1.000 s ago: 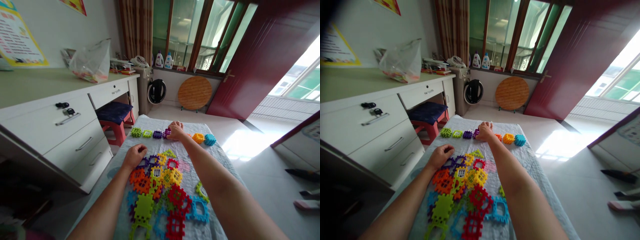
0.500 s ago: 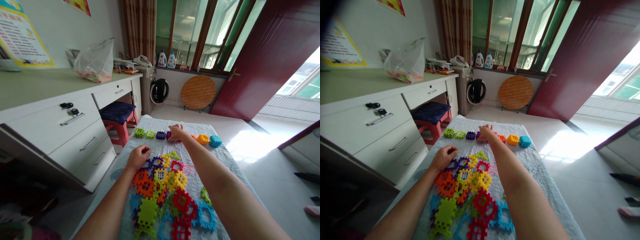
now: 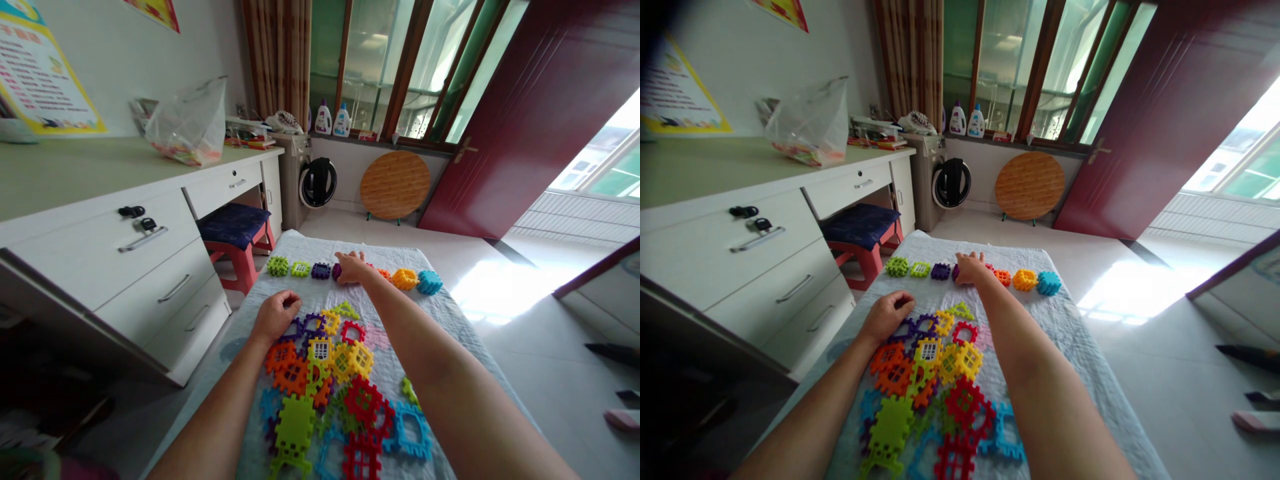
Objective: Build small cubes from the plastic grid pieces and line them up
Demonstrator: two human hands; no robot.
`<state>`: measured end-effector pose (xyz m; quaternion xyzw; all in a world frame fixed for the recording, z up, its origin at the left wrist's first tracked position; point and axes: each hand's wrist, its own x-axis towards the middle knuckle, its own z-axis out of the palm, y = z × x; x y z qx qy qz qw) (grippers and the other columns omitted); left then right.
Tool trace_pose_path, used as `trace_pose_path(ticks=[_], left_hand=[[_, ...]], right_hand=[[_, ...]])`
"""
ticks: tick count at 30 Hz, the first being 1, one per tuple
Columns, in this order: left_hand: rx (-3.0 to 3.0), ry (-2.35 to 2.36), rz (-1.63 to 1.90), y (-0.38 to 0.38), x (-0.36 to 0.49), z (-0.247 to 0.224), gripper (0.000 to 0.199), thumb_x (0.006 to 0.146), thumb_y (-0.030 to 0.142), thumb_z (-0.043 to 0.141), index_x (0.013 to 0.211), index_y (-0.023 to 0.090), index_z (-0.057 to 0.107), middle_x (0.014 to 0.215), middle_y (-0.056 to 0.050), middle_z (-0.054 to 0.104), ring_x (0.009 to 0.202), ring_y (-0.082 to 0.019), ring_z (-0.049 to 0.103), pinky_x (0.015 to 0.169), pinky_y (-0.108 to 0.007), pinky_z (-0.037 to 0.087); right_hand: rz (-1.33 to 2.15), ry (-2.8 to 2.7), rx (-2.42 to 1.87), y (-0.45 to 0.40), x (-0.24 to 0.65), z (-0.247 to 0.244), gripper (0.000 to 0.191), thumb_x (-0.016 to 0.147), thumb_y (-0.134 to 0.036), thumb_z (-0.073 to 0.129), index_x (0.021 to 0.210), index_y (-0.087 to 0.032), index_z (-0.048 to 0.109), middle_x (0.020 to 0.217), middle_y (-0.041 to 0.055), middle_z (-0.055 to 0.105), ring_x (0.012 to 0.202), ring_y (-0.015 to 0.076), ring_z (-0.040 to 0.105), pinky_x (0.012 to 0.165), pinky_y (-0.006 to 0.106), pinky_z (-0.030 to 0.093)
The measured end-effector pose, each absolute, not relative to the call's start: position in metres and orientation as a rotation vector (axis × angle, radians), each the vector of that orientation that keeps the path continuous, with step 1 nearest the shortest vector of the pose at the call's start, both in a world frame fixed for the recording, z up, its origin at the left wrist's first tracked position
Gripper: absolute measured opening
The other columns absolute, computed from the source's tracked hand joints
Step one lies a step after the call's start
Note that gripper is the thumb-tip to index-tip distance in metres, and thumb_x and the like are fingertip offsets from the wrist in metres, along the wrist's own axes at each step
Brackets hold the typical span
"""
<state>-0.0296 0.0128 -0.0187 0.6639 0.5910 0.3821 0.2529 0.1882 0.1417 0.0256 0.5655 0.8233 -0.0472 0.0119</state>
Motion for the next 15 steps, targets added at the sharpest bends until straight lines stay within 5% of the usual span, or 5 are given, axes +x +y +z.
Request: trace_pose_path(ticks=[5, 15], left_hand=[[1.787, 1.593, 1.042, 0.012, -0.028, -0.017, 0.020, 0.077, 0.037, 0.053, 0.074, 0.020, 0.063, 0.070, 0.000, 0.067, 0.069, -0.017, 0.061, 0.068, -0.026, 0.045], [1.821, 1.587, 1.047, 0.011, -0.029, -0.017, 0.022, 0.076, 0.040, 0.052, 0.075, 0.020, 0.063, 0.071, 0.000, 0.067, 0.071, -0.018, 0.061, 0.069, -0.026, 0.045]], right_hand=[[-0.172, 2.756, 1.989, 0.129, 0.210, 0.051, 0.080, 0.068, -0.037, 0.063, 0.140, -0.020, 0.032, 0.131, 0.0112, 0.053, 0.119, 0.0324, 0.041, 0.099, 0.050, 0.029], [-0.529, 3.112, 2.153, 0.003, 0.310, 0.061, 0.037, 0.076, -0.030, 0.057, 0.111, -0.018, 0.059, 0.107, 0.0097, 0.065, 0.096, 0.0219, 0.061, 0.088, 0.038, 0.047]])
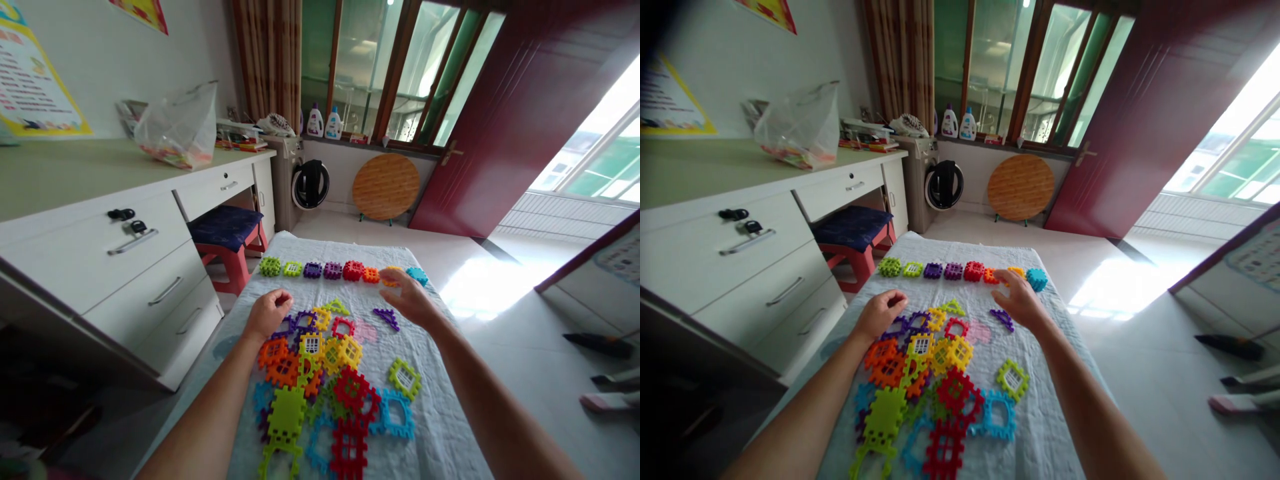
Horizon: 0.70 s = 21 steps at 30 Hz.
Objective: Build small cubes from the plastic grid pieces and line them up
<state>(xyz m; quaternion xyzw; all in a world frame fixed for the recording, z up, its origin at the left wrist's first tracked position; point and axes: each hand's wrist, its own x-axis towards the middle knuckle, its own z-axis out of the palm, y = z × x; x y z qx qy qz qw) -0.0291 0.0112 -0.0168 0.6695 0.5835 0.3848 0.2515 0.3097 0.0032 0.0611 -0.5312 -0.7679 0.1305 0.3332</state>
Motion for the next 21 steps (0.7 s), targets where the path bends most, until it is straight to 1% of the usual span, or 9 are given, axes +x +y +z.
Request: trace_pose_path(ticks=[3, 5, 6, 8, 11, 17, 21], left_hand=[[1.834, 1.581, 1.050, 0.011, -0.029, -0.016, 0.022, 0.076, 0.039, 0.053, 0.075, 0.020, 0.063, 0.071, -0.001, 0.067, 0.071, -0.018, 0.062, 0.070, -0.027, 0.046], [1.840, 1.579, 1.055, 0.010, -0.029, -0.016, 0.021, 0.075, 0.038, 0.053, 0.075, 0.020, 0.063, 0.072, -0.001, 0.067, 0.071, -0.018, 0.062, 0.070, -0.027, 0.046], [1.842, 1.580, 1.057, 0.010, -0.029, -0.016, 0.021, 0.075, 0.038, 0.053, 0.075, 0.020, 0.063, 0.072, -0.001, 0.067, 0.071, -0.017, 0.061, 0.070, -0.027, 0.046], [1.845, 1.573, 1.066, 0.009, -0.029, -0.017, 0.021, 0.075, 0.038, 0.053, 0.075, 0.020, 0.063, 0.072, -0.001, 0.067, 0.071, -0.017, 0.061, 0.070, -0.027, 0.046], [1.843, 1.556, 1.065, 0.009, -0.030, -0.018, 0.021, 0.075, 0.038, 0.053, 0.076, 0.020, 0.063, 0.072, 0.000, 0.067, 0.070, -0.017, 0.061, 0.069, -0.026, 0.046], [1.842, 1.567, 1.053, 0.010, -0.030, -0.019, 0.022, 0.076, 0.038, 0.053, 0.076, 0.019, 0.063, 0.073, -0.001, 0.067, 0.071, -0.017, 0.061, 0.070, -0.027, 0.046], [1.860, 1.562, 1.043, 0.010, -0.030, -0.018, 0.020, 0.076, 0.037, 0.053, 0.076, 0.019, 0.063, 0.072, -0.001, 0.066, 0.070, -0.017, 0.061, 0.070, -0.027, 0.046]], right_hand=[[0.491, -2.024, -1.440, -0.034, 0.316, 0.051, 0.029, 0.078, -0.029, 0.055, 0.105, -0.018, 0.062, 0.089, 0.0058, 0.069, 0.076, 0.0165, 0.063, 0.071, 0.030, 0.050], [0.480, -2.032, -1.487, -0.050, 0.316, 0.043, 0.025, 0.080, -0.028, 0.054, 0.100, -0.019, 0.063, 0.078, 0.0030, 0.068, 0.064, 0.0140, 0.060, 0.062, 0.026, 0.048], [0.441, -2.033, -1.508, -0.054, 0.316, 0.039, 0.023, 0.080, -0.028, 0.053, 0.098, -0.019, 0.064, 0.074, 0.0021, 0.066, 0.060, 0.0134, 0.058, 0.059, 0.026, 0.046], [0.342, -2.032, -1.531, -0.060, 0.316, 0.029, 0.022, 0.081, -0.026, 0.050, 0.096, -0.019, 0.064, 0.071, 0.0017, 0.064, 0.060, 0.0138, 0.056, 0.060, 0.026, 0.044], [0.257, -2.017, -1.542, -0.062, 0.317, 0.014, 0.023, 0.081, -0.023, 0.047, 0.095, -0.018, 0.064, 0.074, 0.0031, 0.064, 0.064, 0.0158, 0.058, 0.063, 0.027, 0.044], [0.241, -1.965, -1.561, -0.062, 0.320, -0.001, 0.024, 0.081, -0.023, 0.046, 0.094, -0.017, 0.065, 0.079, 0.0044, 0.065, 0.064, 0.0155, 0.058, 0.064, 0.027, 0.044], [0.252, -1.874, -1.588, -0.060, 0.324, -0.003, 0.023, 0.081, -0.026, 0.046, 0.090, -0.018, 0.066, 0.076, 0.0040, 0.066, 0.058, 0.0141, 0.055, 0.061, 0.026, 0.044]])
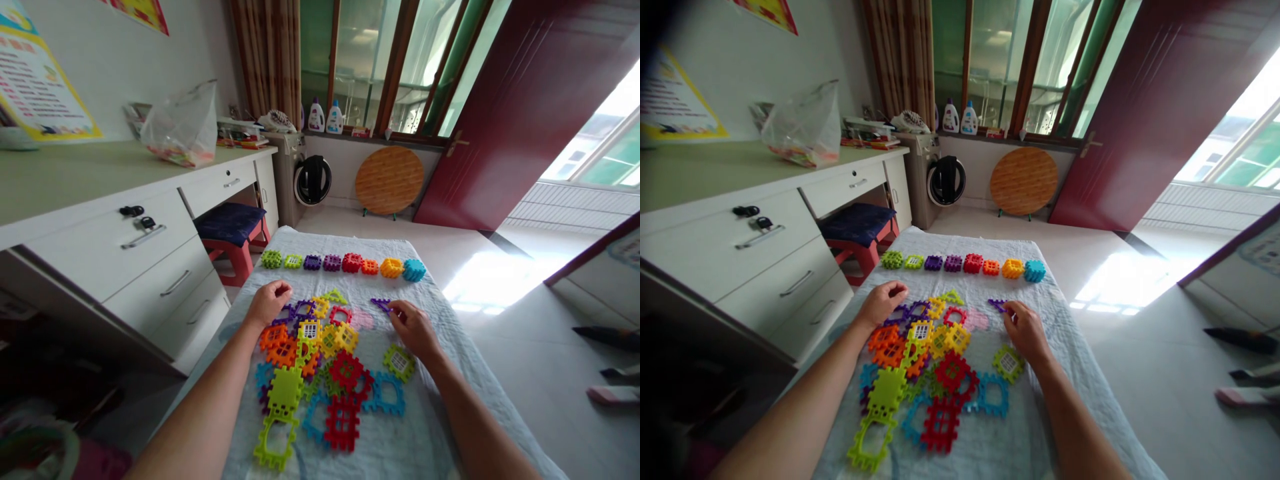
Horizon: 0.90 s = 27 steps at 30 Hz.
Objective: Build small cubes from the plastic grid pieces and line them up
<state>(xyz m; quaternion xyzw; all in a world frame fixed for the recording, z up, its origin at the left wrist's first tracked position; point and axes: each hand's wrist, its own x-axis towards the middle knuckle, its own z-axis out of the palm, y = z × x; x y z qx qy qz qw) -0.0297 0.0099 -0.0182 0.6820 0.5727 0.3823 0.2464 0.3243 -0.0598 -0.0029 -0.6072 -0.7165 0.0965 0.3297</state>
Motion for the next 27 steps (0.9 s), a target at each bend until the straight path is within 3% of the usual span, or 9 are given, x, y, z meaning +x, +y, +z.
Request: trace_pose_path(ticks=[7, 10, 14, 17, 21, 27], left_hand=[[1.818, 1.506, 0.964, 0.008, -0.031, -0.014, 0.025, 0.073, 0.038, 0.058, 0.086, 0.018, 0.066, 0.084, -0.005, 0.069, 0.080, -0.019, 0.063, 0.076, -0.031, 0.049], [1.822, 1.387, 0.857, 0.003, -0.032, -0.005, 0.033, 0.071, 0.041, 0.062, 0.096, 0.019, 0.068, 0.105, -0.007, 0.068, 0.096, -0.022, 0.062, 0.086, -0.033, 0.047], [2.015, 1.233, 0.653, -0.005, -0.032, 0.007, 0.044, 0.065, 0.039, 0.070, 0.107, 0.026, 0.068, 0.127, -0.005, 0.060, 0.118, -0.025, 0.051, 0.102, -0.035, 0.037], [2.092, 1.272, 0.532, -0.008, -0.027, 0.010, 0.049, 0.063, 0.035, 0.070, 0.112, 0.028, 0.067, 0.123, -0.004, 0.062, 0.120, -0.028, 0.048, 0.105, -0.038, 0.033], [2.129, 1.302, 0.521, -0.009, -0.017, 0.009, 0.054, 0.059, 0.031, 0.071, 0.113, 0.026, 0.066, 0.115, -0.005, 0.063, 0.109, -0.028, 0.052, 0.099, -0.038, 0.038], [2.114, 1.365, 0.805, -0.006, -0.025, 0.018, 0.047, 0.062, 0.037, 0.072, 0.105, 0.021, 0.068, 0.105, -0.007, 0.064, 0.106, -0.026, 0.053, 0.100, -0.039, 0.038]], right_hand=[[0.257, -1.859, -1.613, -0.057, 0.335, -0.010, 0.026, 0.081, -0.031, 0.047, 0.091, -0.018, 0.066, 0.071, 0.0033, 0.066, 0.057, 0.0152, 0.056, 0.059, 0.027, 0.044], [0.261, -1.862, -1.615, -0.057, 0.336, -0.010, 0.026, 0.081, -0.031, 0.047, 0.091, -0.019, 0.067, 0.072, 0.0034, 0.067, 0.058, 0.0156, 0.057, 0.059, 0.027, 0.045], [0.273, -1.867, -1.616, -0.057, 0.334, -0.009, 0.024, 0.081, -0.031, 0.048, 0.090, -0.019, 0.067, 0.072, 0.0031, 0.067, 0.059, 0.0157, 0.058, 0.060, 0.027, 0.045], [0.270, -1.861, -1.627, -0.058, 0.332, -0.007, 0.024, 0.081, -0.031, 0.048, 0.089, -0.019, 0.067, 0.071, 0.0028, 0.067, 0.059, 0.0158, 0.058, 0.060, 0.027, 0.045], [0.269, -1.861, -1.635, -0.059, 0.331, -0.006, 0.024, 0.080, -0.030, 0.048, 0.088, -0.019, 0.067, 0.069, 0.0025, 0.066, 0.058, 0.0154, 0.057, 0.060, 0.027, 0.044], [0.281, -1.858, -1.633, -0.059, 0.333, -0.009, 0.025, 0.080, -0.030, 0.047, 0.091, -0.019, 0.067, 0.071, 0.0027, 0.067, 0.059, 0.0159, 0.058, 0.060, 0.028, 0.045]])
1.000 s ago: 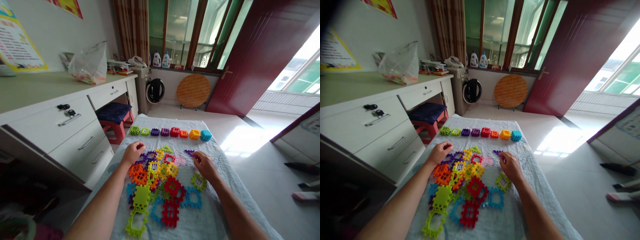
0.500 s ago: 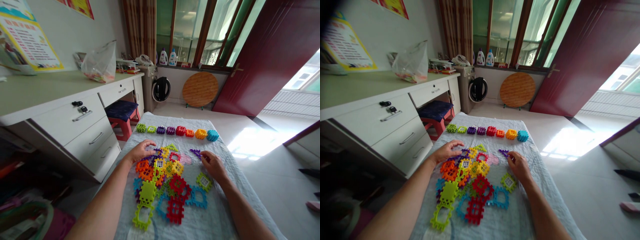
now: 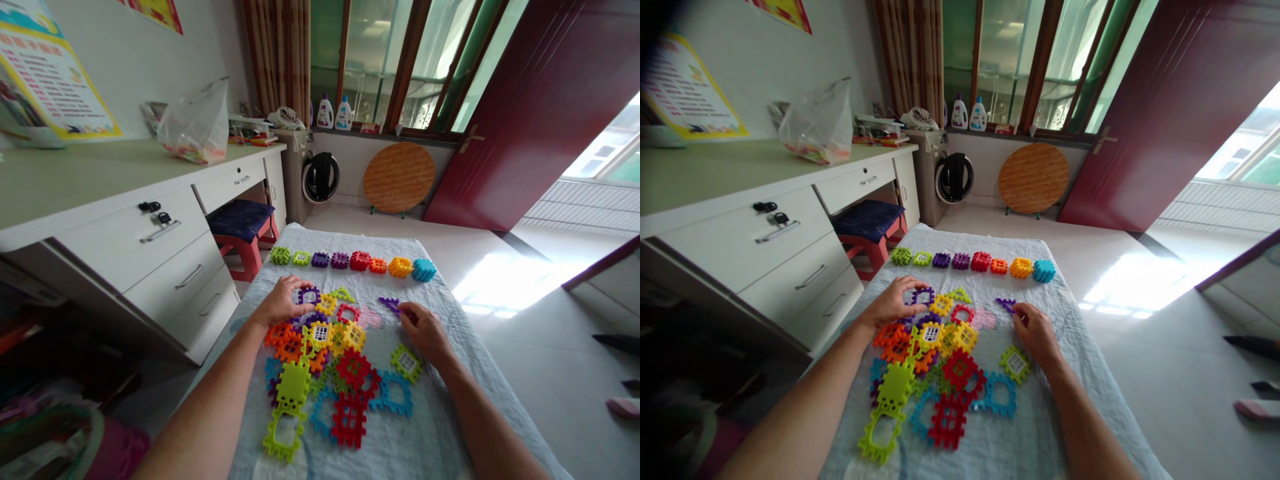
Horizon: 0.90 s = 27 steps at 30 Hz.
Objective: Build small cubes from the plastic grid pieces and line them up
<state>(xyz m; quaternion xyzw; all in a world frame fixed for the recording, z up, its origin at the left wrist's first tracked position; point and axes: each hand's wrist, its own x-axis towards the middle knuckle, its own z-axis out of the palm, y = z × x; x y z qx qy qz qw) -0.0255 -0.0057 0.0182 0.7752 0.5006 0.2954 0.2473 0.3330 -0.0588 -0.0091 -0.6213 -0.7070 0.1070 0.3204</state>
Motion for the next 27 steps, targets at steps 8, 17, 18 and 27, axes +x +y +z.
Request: trace_pose_path(ticks=[8, 17, 18, 27], left_hand=[[1.882, 1.267, 0.644, -0.008, -0.068, 0.020, 0.044, 0.064, 0.032, 0.069, 0.108, 0.024, 0.066, 0.115, -0.005, 0.064, 0.109, -0.024, 0.057, 0.097, -0.034, 0.042], [2.001, 1.286, 0.424, -0.008, -0.062, 0.014, 0.055, 0.054, 0.035, 0.075, 0.107, 0.023, 0.066, 0.111, -0.006, 0.061, 0.101, -0.024, 0.058, 0.091, -0.031, 0.045], [2.023, 1.297, 0.406, -0.009, -0.060, 0.016, 0.054, 0.054, 0.034, 0.075, 0.105, 0.022, 0.066, 0.109, -0.007, 0.061, 0.101, -0.025, 0.057, 0.091, -0.032, 0.044], [2.144, 1.356, 0.394, -0.013, -0.038, 0.023, 0.040, 0.055, 0.030, 0.069, 0.093, 0.019, 0.059, 0.098, -0.003, 0.054, 0.089, -0.022, 0.055, 0.082, -0.031, 0.045]], right_hand=[[0.282, -1.867, -1.619, -0.059, 0.334, -0.009, 0.024, 0.080, -0.031, 0.048, 0.090, -0.019, 0.067, 0.073, 0.0033, 0.068, 0.061, 0.0162, 0.059, 0.062, 0.027, 0.046], [0.285, -1.849, -1.648, -0.059, 0.333, -0.010, 0.025, 0.081, -0.030, 0.048, 0.091, -0.018, 0.067, 0.072, 0.0035, 0.067, 0.061, 0.0163, 0.058, 0.062, 0.027, 0.045], [0.287, -1.849, -1.644, -0.059, 0.333, -0.010, 0.025, 0.081, -0.030, 0.048, 0.091, -0.018, 0.067, 0.073, 0.0035, 0.067, 0.061, 0.0163, 0.059, 0.063, 0.027, 0.045], [0.292, -1.847, -1.662, -0.060, 0.332, -0.009, 0.025, 0.081, -0.030, 0.048, 0.091, -0.017, 0.068, 0.071, 0.0030, 0.067, 0.061, 0.0154, 0.057, 0.062, 0.026, 0.043]])
